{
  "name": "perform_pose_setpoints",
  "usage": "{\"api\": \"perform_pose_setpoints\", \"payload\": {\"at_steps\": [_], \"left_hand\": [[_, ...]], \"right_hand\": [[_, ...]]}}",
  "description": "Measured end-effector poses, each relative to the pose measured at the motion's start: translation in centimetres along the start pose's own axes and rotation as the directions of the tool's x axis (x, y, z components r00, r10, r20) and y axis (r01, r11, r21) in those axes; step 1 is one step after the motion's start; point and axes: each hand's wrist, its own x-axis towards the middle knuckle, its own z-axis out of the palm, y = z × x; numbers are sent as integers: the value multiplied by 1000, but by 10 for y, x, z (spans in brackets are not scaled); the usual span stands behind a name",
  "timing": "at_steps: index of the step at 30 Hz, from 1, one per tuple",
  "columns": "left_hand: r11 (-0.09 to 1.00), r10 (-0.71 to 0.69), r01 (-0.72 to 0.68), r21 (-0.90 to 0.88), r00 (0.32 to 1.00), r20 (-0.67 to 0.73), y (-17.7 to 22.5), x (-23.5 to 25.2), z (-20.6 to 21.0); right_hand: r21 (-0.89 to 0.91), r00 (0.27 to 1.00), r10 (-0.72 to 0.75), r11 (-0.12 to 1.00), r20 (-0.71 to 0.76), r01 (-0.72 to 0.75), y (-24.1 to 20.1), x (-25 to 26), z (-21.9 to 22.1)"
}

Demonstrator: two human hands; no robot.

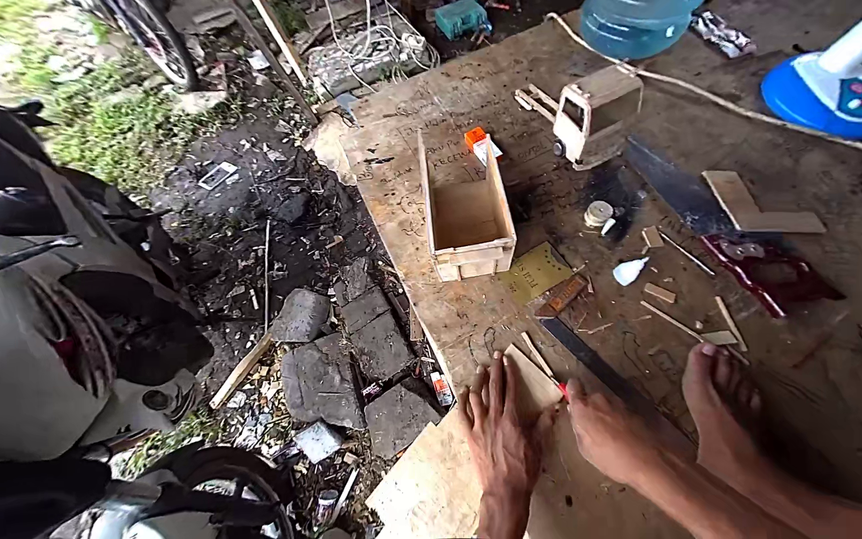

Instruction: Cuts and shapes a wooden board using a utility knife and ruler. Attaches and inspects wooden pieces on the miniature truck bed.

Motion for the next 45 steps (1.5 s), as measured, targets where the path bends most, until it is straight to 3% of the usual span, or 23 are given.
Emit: {"api": "perform_pose_setpoints", "payload": {"at_steps": [5, 9, 13, 19, 32, 45], "left_hand": [[1000, 1, -1, 19, 1000, -21, -1, 1, 1], [1000, -2, 3, 13, 1000, -24, 1, -2, 1], [1000, -13, 13, 9, 1000, 5, 0, -1, -1], [996, 84, -83, -16, 995, 45, -12, 2, -1], [997, 69, -67, -29, 995, 70, -11, 2, -3], [998, 69, -68, -18, 995, 71, -11, 2, -3]], "right_hand": [[11, 997, 17, 1000, -81, -16, 18, -12, 23], [37, 999, 4, 999, -48, -2, 37, -32, 32], [46, 962, -76, 995, -264, 91, 46, -17, 40], [22, 988, -70, 997, -139, 74, 35, 0, 20], [56, 965, -83, 993, -248, 100, 38, 5, 43], [2, 988, -51, 999, -147, 52, 26, 7, 30]]}}
